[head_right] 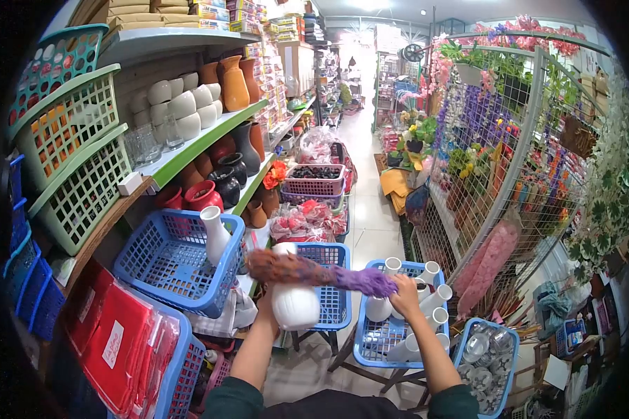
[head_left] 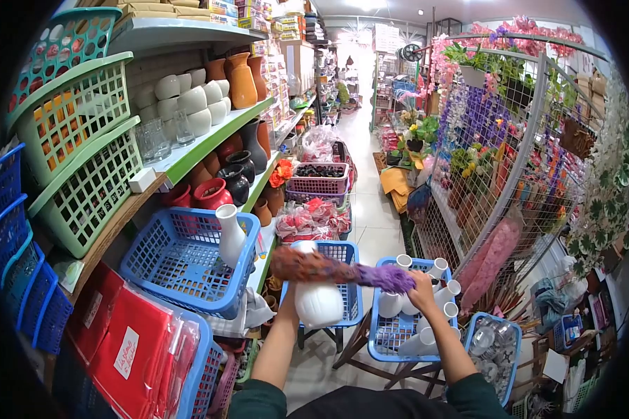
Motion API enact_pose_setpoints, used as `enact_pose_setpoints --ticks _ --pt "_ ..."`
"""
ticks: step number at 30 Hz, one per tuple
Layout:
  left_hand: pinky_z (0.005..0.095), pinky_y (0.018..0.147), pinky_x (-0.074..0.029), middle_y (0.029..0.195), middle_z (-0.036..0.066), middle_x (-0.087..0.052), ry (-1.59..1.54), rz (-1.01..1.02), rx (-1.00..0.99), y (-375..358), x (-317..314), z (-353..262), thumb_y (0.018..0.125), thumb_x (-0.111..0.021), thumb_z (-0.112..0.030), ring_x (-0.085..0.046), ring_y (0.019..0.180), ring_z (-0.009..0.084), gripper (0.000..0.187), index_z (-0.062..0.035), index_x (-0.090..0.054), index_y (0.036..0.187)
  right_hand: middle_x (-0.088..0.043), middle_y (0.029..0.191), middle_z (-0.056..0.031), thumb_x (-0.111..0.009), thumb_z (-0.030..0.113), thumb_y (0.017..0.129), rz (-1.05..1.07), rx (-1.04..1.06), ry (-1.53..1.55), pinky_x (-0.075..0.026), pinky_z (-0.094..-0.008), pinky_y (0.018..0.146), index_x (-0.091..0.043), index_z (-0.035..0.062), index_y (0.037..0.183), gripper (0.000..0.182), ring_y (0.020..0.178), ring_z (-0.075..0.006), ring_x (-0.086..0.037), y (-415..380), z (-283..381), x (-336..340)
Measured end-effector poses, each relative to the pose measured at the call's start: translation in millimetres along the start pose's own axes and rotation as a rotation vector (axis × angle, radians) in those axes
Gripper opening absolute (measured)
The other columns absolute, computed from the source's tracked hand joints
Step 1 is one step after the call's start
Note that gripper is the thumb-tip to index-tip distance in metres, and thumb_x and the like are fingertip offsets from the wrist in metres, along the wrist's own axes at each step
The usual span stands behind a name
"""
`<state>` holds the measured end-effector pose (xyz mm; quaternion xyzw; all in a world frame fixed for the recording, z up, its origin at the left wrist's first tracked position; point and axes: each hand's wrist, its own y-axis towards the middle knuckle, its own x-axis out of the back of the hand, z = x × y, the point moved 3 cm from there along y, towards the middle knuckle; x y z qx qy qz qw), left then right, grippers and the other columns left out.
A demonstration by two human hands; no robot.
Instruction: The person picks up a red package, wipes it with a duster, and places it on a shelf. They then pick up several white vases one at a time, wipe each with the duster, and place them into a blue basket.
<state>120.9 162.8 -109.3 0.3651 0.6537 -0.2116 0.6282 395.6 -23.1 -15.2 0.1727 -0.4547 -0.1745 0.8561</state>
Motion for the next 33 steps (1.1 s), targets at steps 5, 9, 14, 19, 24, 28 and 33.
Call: enact_pose_setpoints --ticks 5,9,14,19,24,28,33 --pt "0.0411 0.079 -0.052 0.112 0.016 -0.057 0.557 -0.133 -0.124 -5.0 -114.1 40.2 0.084 -0.053 -0.051 -0.06 0.094 0.0263 0.057 -0.0052 -0.051 0.118 -0.058 0.086 -0.0097 -0.052 0.012 0.063 -0.2 -0.012 -0.134 -0.034 -0.0391 0.074 -0.063 0.008 0.097 0.036 0.088 -0.0282 -0.052 20.7 17.1 -11.5" --pt "0.0423 0.095 -0.043 0.113 0.012 -0.055 0.313 0.141 0.071 -2.3 -63.4 22.1 0.09 -0.046 -0.042 -0.055 0.103 0.0247 0.05 -0.009 -0.043 0.127 -0.058 0.086 -0.0103 -0.052 0.011 0.062 -0.234 0.095 -0.211 -0.034 -0.0387 0.074 -0.063 0.0075 0.096 0.036 0.086 -0.0287 -0.051 11.4 33.5 -1.3" --pt "0.0392 0.097 -0.04 0.111 0.01 -0.052 -0.634 -0.039 0.267 -25.8 -100.2 12.9 0.094 -0.043 -0.033 -0.052 0.102 0.0188 0.042 -0.01 -0.039 0.129 -0.057 0.082 -0.0086 -0.056 0.015 0.063 -0.206 0.131 -0.086 -0.034 -0.0388 0.071 -0.064 0.0078 0.089 0.029 0.082 -0.0284 -0.05 -11.6 18.5 16.4" --pt "0.0396 0.094 -0.043 0.115 0.009 -0.05 0.327 -0.143 -0.283 -28.7 -118.2 11.6 0.088 -0.053 -0.04 -0.051 0.106 0.0221 0.047 -0.0106 -0.043 0.123 -0.053 0.076 -0.0079 -0.059 0.024 0.069 -0.155 0.184 -0.133 -0.033 -0.039 0.072 -0.064 0.0087 0.087 0.024 0.081 -0.0271 -0.05 -12.3 20.6 26.3" --pt "0.0397 0.085 -0.048 0.115 0.008 -0.056 0.34 0.046 -0.033 -3.9 -84.7 35.5 0.09 -0.045 -0.047 -0.053 0.104 0.0278 0.052 -0.0065 -0.046 0.123 -0.056 0.083 -0.0092 -0.056 0.018 0.067 -0.232 0.001 -0.195 -0.034 -0.0394 0.073 -0.063 0.0086 0.095 0.03 0.084 -0.0277 -0.051 14.5 21.6 2.2" --pt "0.038 0.08 -0.05 0.11 0.01 -0.059 0.352 0.167 0.121 -1.1 -80.5 39.3 0.088 -0.047 -0.05 -0.058 0.094 0.0262 0.054 -0.0062 -0.048 0.121 -0.057 0.086 -0.0094 -0.054 0.013 0.064 -0.224 -0.021 -0.166 -0.034 -0.04 0.074 -0.063 0.0076 0.097 0.034 0.087 -0.0282 -0.051 14.9 19.5 -8.8" --pt "0.0377 0.084 -0.048 0.11 0.013 -0.059 0.221 0.082 -0.036 -25.8 -108.2 14.1 0.09 -0.045 -0.044 -0.059 0.093 0.0236 0.051 -0.002 -0.048 0.119 -0.056 0.084 -0.0091 -0.053 0.016 0.065 -0.09 0.052 -0.073 -0.032 -0.0399 0.074 -0.063 0.0067 0.092 0.03 0.086 -0.029 -0.05 -9.3 14.5 12.8"
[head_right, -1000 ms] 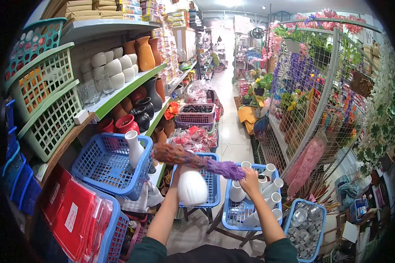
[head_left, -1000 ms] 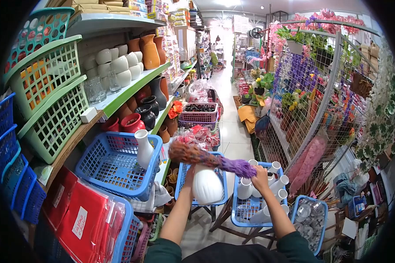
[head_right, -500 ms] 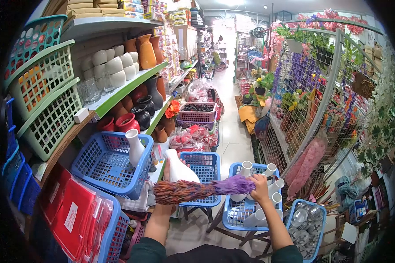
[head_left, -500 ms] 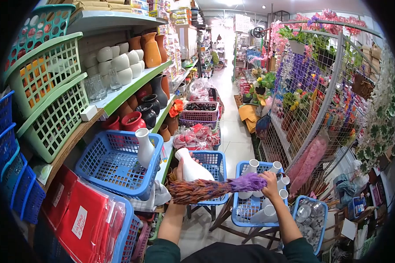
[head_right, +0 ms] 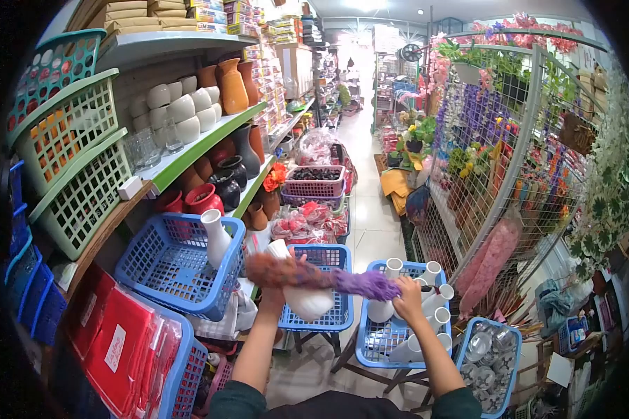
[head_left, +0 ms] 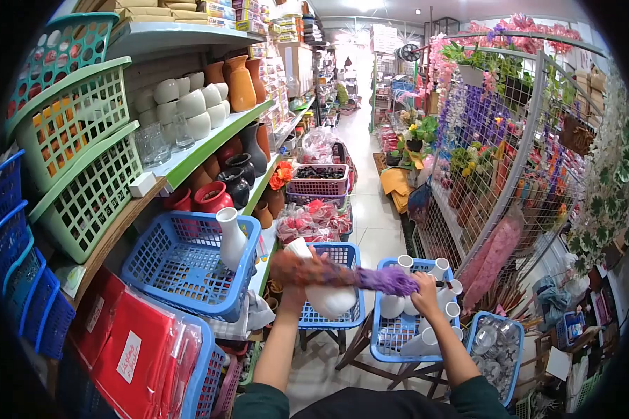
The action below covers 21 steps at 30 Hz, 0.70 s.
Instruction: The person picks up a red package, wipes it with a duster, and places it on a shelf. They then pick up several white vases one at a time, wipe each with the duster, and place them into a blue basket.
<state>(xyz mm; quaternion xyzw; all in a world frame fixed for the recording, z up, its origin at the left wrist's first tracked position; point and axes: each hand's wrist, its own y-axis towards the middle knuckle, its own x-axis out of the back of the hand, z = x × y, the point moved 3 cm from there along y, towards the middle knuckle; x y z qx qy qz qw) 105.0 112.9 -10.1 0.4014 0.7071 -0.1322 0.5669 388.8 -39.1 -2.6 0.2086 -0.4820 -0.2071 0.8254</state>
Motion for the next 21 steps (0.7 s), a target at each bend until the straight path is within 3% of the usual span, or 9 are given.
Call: enact_pose_setpoints --ticks 1,2,7,8,9,11,14,17,21 --pt "0.0389 0.087 -0.047 0.111 0.014 -0.058 -0.277 0.244 0.109 -6.1 -16.6 -2.5 0.092 -0.044 -0.041 -0.058 0.096 0.0242 0.048 -0.0022 -0.047 0.12 -0.056 0.084 -0.0091 -0.053 0.016 0.065 0.003 0.005 0.003 -0.032 -0.0399 0.074 -0.063 0.0067 0.092 0.03 0.086 -0.029 -0.05 -4.6 -5.1 3.0" --pt "0.0395 0.089 -0.046 0.112 0.013 -0.057 -0.113 -0.315 -0.338 -6.8 -30.1 -8.6 0.092 -0.045 -0.037 -0.056 0.098 0.0249 0.046 -0.0018 -0.046 0.121 -0.056 0.083 -0.009 -0.054 0.018 0.066 0.016 0.043 0.009 -0.033 -0.0395 0.073 -0.063 0.0067 0.091 0.029 0.085 -0.0289 -0.05 -9.2 -8.8 5.0" --pt "0.0392 0.087 -0.046 0.108 0.012 -0.056 -0.334 0.107 0.015 12.5 37.9 -0.5 0.089 -0.051 -0.04 -0.054 0.099 0.0245 0.049 -0.0023 -0.046 0.12 -0.058 0.088 -0.0101 -0.057 0.024 0.071 0.069 0.013 0.057 -0.034 -0.0391 0.076 -0.065 0.0061 0.094 0.03 0.088 -0.0287 -0.05 -3.8 -11.2 -1.1" --pt "0.0374 0.085 -0.046 0.11 0.011 -0.055 -0.093 0.086 0.112 8.8 36.1 -4.5 0.088 -0.05 -0.044 -0.054 0.1 0.0228 0.05 -0.0046 -0.047 0.119 -0.061 0.091 -0.0134 -0.055 0.021 0.072 0.028 -0.001 0.031 -0.038 -0.0417 0.076 -0.064 0.0056 0.097 0.031 0.089 -0.0317 -0.054 0.5 -13.2 -9.7" --pt "0.0367 0.082 -0.048 0.105 0.01 -0.057 -0.341 -0.317 -0.123 -18.9 -12.0 20.1 0.089 -0.046 -0.049 -0.057 0.094 0.0217 0.051 -0.0065 -0.05 0.117 -0.061 0.091 -0.0134 -0.055 0.021 0.072 0.026 -0.006 0.029 -0.038 -0.0417 0.076 -0.064 0.0056 0.097 0.031 0.089 -0.0317 -0.054 5.8 -5.2 -15.0" --pt "0.0399 0.085 -0.048 0.102 0.008 -0.059 0.341 -0.303 -0.101 11.6 12.6 8.7 0.087 -0.048 -0.049 -0.059 0.09 0.0218 0.046 -0.0095 -0.053 0.111 -0.062 0.092 -0.0176 -0.054 0.017 0.072 0.068 -0.118 0.19 -0.043 -0.0424 0.076 -0.061 0.0054 0.101 0.032 0.088 -0.0354 -0.057 20.1 15.3 -29.3" --pt "0.0446 0.083 -0.048 0.094 0.008 -0.061 0.095 -0.272 -0.122 16.5 40.7 1.9 0.088 -0.047 -0.046 -0.06 0.087 0.0257 0.049 -0.0047 -0.051 0.113 -0.062 0.091 -0.0204 -0.055 0.016 0.071 0.163 -0.218 0.217 -0.045 -0.0407 0.076 -0.057 0.006 0.107 0.037 0.088 -0.0373 -0.058 34.3 28.1 -63.7" --pt "0.0413 0.082 -0.049 0.091 0.009 -0.059 0.093 -0.244 -0.17 2.1 27.4 -4.5 0.087 -0.048 -0.047 -0.059 0.089 0.0271 0.052 -0.0028 -0.049 0.116 -0.063 0.088 -0.0194 -0.058 0.017 0.071 0.267 -0.296 0.336 -0.045 -0.0404 0.074 -0.055 0.0043 0.109 0.041 0.084 -0.0354 -0.06 41.7 32.5 -113.4" --pt "0.0405 0.079 -0.049 0.091 0.01 -0.058 0.208 -0.383 -0.2 -19.4 37.0 -8.7 0.085 -0.05 -0.05 -0.059 0.088 0.0267 0.055 -0.0043 -0.049 0.115 -0.064 0.082 -0.0105 -0.062 0.011 0.074 0.367 -0.596 0.642 -0.047 -0.0333 0.067 -0.057 -0.0021 0.104 0.033 0.072 -0.0193 -0.058 14.8 30.2 -198.0"
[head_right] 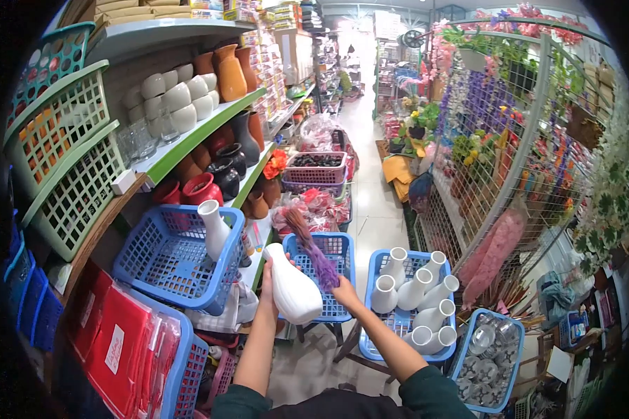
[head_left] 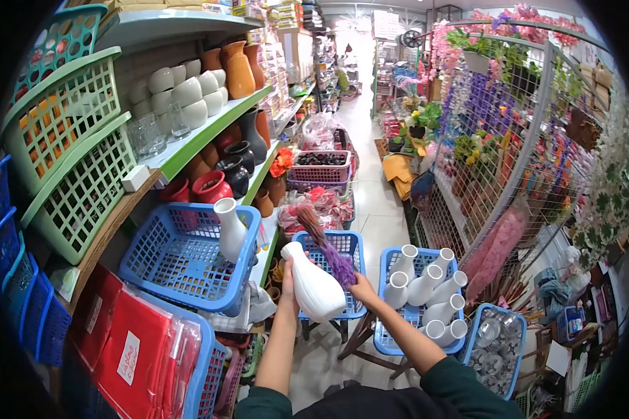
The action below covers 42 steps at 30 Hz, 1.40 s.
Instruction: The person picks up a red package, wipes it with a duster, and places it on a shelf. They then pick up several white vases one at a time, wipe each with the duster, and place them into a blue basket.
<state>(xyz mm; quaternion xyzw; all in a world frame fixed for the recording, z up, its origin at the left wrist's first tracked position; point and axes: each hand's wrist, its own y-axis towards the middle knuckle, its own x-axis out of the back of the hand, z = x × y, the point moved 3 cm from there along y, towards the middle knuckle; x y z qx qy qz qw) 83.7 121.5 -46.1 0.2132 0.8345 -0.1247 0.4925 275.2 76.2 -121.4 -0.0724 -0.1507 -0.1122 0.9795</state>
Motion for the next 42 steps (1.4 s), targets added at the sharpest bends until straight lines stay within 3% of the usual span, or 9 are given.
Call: enact_pose_setpoints --ticks 2,8,16,22,23,24,29,36,42 --pt "0.0403 0.079 -0.049 0.091 0.011 -0.059 0.173 -0.081 0.013 -9.1 10.9 -0.3 0.084 -0.051 -0.051 -0.06 0.088 0.0277 0.056 -0.0046 -0.049 0.114 -0.063 0.086 -0.0244 -0.054 0.013 0.075 -0.103 0.043 -0.195 -0.048 -0.0415 0.068 -0.054 -0.0001 0.107 0.035 0.077 -0.0384 -0.062 18.1 -59.1 -33.8" --pt "0.0381 0.075 -0.051 0.096 0.013 -0.061 0.271 -0.143 0.147 -23.8 24.5 15.7 0.087 -0.05 -0.047 -0.063 0.085 0.0269 0.054 -0.0049 -0.044 0.119 -0.061 0.092 -0.0294 -0.064 0.018 0.07 -0.109 -0.246 -0.441 -0.048 -0.0457 0.078 -0.059 -0.0082 0.093 0.034 0.092 -0.041 -0.06 27.2 -96.1 -70.9" --pt "0.0379 0.073 -0.052 0.096 0.016 -0.061 0.283 -0.132 0.212 -34.6 44.8 25.9 0.09 -0.047 -0.042 -0.063 0.085 0.0277 0.05 -0.0043 -0.042 0.123 -0.06 0.089 -0.031 -0.06 0.011 0.066 0.072 -0.096 -0.629 -0.048 -0.0455 0.079 -0.056 -0.0083 0.093 0.034 0.088 -0.0414 -0.06 25.0 -86.9 -64.8" --pt "0.0365 0.072 -0.053 0.093 0.015 -0.062 0.272 -0.139 0.201 -31.3 34.8 24.6 0.09 -0.047 -0.041 -0.064 0.083 0.0259 0.048 -0.0041 -0.042 0.121 -0.06 0.092 -0.03 -0.061 0.016 0.067 0.186 -0.223 -0.386 -0.049 -0.0423 0.079 -0.057 -0.0054 0.105 0.044 0.092 -0.0386 -0.06 43.3 -89.5 -43.6" --pt "0.0365 0.072 -0.053 0.093 0.015 -0.062 0.274 -0.132 0.2 -30.4 32.1 24.0 0.09 -0.047 -0.041 -0.064 0.083 0.0259 0.048 -0.0041 -0.042 0.121 -0.064 0.085 -0.015 -0.062 0.02 0.076 0.155 -0.079 -0.396 -0.05 -0.0306 0.055 -0.055 -0.0031 0.111 0.043 0.069 -0.0172 -0.062 47.5 -83.1 -40.4" --pt "0.0357 0.072 -0.053 0.093 0.015 -0.062 0.28 -0.128 0.193 -29.3 29.3 22.8 0.09 -0.048 -0.04 -0.064 0.082 0.0253 0.048 -0.0039 -0.043 0.121 -0.064 0.085 -0.015 -0.062 0.02 0.076 0.15 -0.075 -0.396 -0.05 -0.0306 0.055 -0.055 -0.0031 0.111 0.043 0.069 -0.0172 -0.062 49.1 -81.6 -35.9" --pt "0.0329 0.069 -0.053 0.091 0.014 -0.063 0.337 -0.123 0.187 -23.0 13.9 16.3 0.089 -0.049 -0.04 -0.064 0.078 0.0229 0.047 -0.0037 -0.043 0.12 -0.06 0.094 -0.0068 -0.058 0.022 0.086 0.265 -0.047 0.405 -0.049 -0.028 0.072 -0.05 0.0024 0.121 0.041 0.082 -0.0167 -0.059 -10.2 66.4 -1.3" --pt "0.0267 0.078 -0.044 0.101 0.007 -0.057 0.73 -0.055 -0.21 -23.8 -49.5 -0.2 0.085 -0.06 -0.03 -0.055 0.091 0.0132 0.042 -0.0027 -0.051 0.115 -0.05 0.115 -0.0173 -0.072 0.032 0.071 -0.004 0.521 -0.138 -0.041 -0.0357 0.091 -0.047 -0.0003 0.121 0.065 0.106 -0.0297 -0.051 -76.4 144.6 -4.4" --pt "0.0318 0.085 -0.044 0.105 0.012 -0.058 0.925 -0.005 -0.413 -59.1 -117.6 -40.2 0.08 -0.067 -0.029 -0.056 0.097 0.0185 0.047 0.0014 -0.053 0.113 -0.051 0.114 -0.0114 -0.076 0.016 0.067 0.052 0.612 0.093 -0.04 -0.0327 0.092 -0.045 0.0008 0.122 0.065 0.107 -0.0208 -0.051 -98.7 194.0 -4.9"
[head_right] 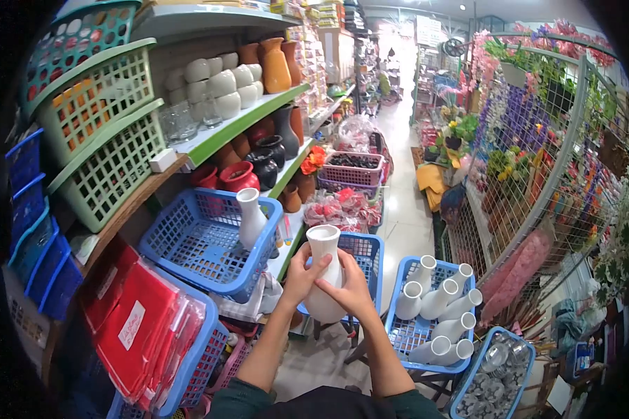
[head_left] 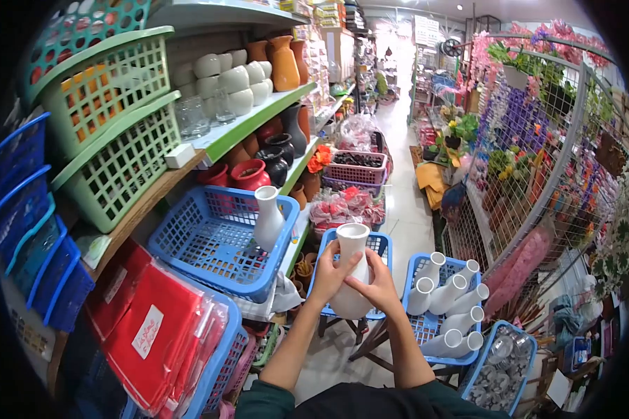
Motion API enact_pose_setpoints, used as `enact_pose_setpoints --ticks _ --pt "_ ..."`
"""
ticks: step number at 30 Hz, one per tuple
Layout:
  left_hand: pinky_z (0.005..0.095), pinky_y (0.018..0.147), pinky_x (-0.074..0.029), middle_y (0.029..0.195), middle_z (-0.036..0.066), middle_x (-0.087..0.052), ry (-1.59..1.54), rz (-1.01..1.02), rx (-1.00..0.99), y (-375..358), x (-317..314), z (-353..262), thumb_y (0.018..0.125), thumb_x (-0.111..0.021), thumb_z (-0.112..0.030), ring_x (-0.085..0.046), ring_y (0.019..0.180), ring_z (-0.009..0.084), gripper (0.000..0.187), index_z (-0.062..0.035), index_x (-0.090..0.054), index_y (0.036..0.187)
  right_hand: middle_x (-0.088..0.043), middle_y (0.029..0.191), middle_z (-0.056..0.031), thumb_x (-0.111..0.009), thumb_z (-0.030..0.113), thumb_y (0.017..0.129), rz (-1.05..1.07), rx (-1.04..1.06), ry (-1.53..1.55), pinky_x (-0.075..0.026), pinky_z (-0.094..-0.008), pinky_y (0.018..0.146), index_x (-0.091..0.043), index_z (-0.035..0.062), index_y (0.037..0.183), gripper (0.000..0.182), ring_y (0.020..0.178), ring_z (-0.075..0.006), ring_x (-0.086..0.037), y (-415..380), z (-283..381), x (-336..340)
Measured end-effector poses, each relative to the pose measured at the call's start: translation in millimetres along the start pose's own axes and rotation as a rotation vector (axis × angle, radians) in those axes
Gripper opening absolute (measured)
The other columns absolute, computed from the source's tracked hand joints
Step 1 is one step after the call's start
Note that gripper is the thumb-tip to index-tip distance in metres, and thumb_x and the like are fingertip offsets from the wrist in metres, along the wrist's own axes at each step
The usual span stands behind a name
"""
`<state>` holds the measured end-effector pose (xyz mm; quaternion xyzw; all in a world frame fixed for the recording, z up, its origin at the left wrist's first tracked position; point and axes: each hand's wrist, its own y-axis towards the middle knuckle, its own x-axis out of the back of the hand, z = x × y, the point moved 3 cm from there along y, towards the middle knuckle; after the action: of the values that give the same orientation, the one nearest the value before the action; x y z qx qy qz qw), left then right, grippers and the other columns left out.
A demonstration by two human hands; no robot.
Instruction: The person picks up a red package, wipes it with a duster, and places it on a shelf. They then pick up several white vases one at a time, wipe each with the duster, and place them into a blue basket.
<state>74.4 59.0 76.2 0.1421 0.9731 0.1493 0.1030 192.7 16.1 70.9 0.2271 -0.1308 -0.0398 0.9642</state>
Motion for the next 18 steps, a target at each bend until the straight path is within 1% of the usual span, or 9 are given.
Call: enact_pose_setpoints --ticks 1,3,4,6,7,12,14,15,18 --pt "0.0318 0.085 -0.044 0.105 0.012 -0.058 0.009 -0.009 -0.014 -2.0 3.8 -5.9 0.08 -0.067 -0.029 -0.056 0.097 0.0185 0.047 0.0014 -0.053 0.113 -0.051 0.114 -0.011 -0.075 0.014 0.067 -0.012 0.03 0.044 -0.039 -0.0326 0.093 -0.044 0.0004 0.123 0.065 0.108 -0.0199 -0.05 2.4 7.8 -3.1" --pt "0.0344 0.09 -0.042 0.111 0.017 -0.055 0.172 -0.022 -0.16 -5.1 12.1 -19.7 0.079 -0.067 -0.03 -0.055 0.104 0.0242 0.054 0.0033 -0.049 0.118 -0.052 0.115 -0.0103 -0.073 0.008 0.067 -0.026 0.072 0.06 -0.038 -0.0314 0.094 -0.043 -0.0015 0.122 0.063 0.109 -0.0182 -0.049 7.8 25.0 -9.2" --pt "0.0344 0.09 -0.042 0.111 0.017 -0.055 0.181 -0.033 -0.17 -7.8 15.0 -28.8 0.079 -0.067 -0.03 -0.055 0.104 0.0242 0.054 0.0033 -0.049 0.118 -0.052 0.115 -0.0103 -0.073 0.008 0.067 -0.017 0.084 0.069 -0.038 -0.0314 0.094 -0.043 -0.0015 0.122 0.063 0.109 -0.0182 -0.049 13.3 28.9 -14.4" --pt "0.0364 0.093 -0.039 0.118 0.02 -0.05 0.359 -0.093 -0.34 -15.9 19.9 -52.1 0.079 -0.066 -0.03 -0.051 0.109 0.029 0.059 0.004 -0.045 0.123 -0.054 0.108 -0.0143 -0.072 0.015 0.064 -0.066 0.207 0.142 -0.043 -0.0332 0.086 -0.046 -0.0019 0.117 0.061 0.102 -0.0235 -0.055 22.8 38.5 -24.1" --pt "0.0377 0.094 -0.038 0.122 0.019 -0.048 0.479 -0.138 -0.388 -18.8 23.9 -59.8 0.081 -0.064 -0.029 -0.049 0.112 0.0312 0.059 0.0031 -0.043 0.125 -0.055 0.106 -0.0137 -0.073 0.013 0.063 -0.09 0.219 0.191 -0.043 -0.0325 0.086 -0.048 -0.0023 0.113 0.058 0.1 -0.0223 -0.055 27.4 42.9 -30.8" --pt "0.0396 0.093 -0.038 0.12 0.019 -0.048 0.538 -0.225 -0.518 -17.5 44.6 -100.1 0.082 -0.062 -0.025 -0.048 0.11 0.0331 0.057 0.0023 -0.041 0.127 -0.053 0.106 -0.0128 -0.073 0.01 0.062 -0.048 0.369 0.186 -0.041 -0.032 0.088 -0.048 -0.0022 0.114 0.058 0.101 -0.0216 -0.053 58.3 85.1 -55.2" --pt "0.0418 0.094 -0.036 0.119 0.019 -0.048 0.524 -0.353 -0.656 -16.9 55.3 -108.5 0.082 -0.062 -0.024 -0.048 0.11 0.0335 0.055 0.0007 -0.041 0.127 -0.052 0.106 -0.0127 -0.074 0.012 0.062 -0.004 0.458 0.3 -0.04 -0.0331 0.089 -0.048 -0.0017 0.116 0.061 0.102 -0.0221 -0.053 72.5 96.5 -67.0" --pt "0.0433 0.095 -0.034 0.121 0.019 -0.047 0.627 -0.39 -0.652 -13.9 63.2 -112.9 0.082 -0.061 -0.023 -0.047 0.11 0.0338 0.054 -0.0006 -0.041 0.127 -0.052 0.106 -0.0129 -0.075 0.017 0.062 0.022 0.461 0.34 -0.04 -0.0349 0.088 -0.047 -0.0001 0.119 0.066 0.101 -0.023 -0.051 82.2 94.2 -76.0" --pt "0.0444 0.095 -0.032 0.12 0.017 -0.048 0.824 -0.518 -0.776 -4.5 74.1 -131.9 0.082 -0.06 -0.024 -0.046 0.109 0.0341 0.054 -0.0027 -0.042 0.127 -0.053 0.107 -0.013 -0.076 0.022 0.062 0.006 0.479 0.253 -0.041 -0.0356 0.086 -0.046 0.0021 0.122 0.07 0.101 -0.024 -0.05 110.9 86.7 -96.2"
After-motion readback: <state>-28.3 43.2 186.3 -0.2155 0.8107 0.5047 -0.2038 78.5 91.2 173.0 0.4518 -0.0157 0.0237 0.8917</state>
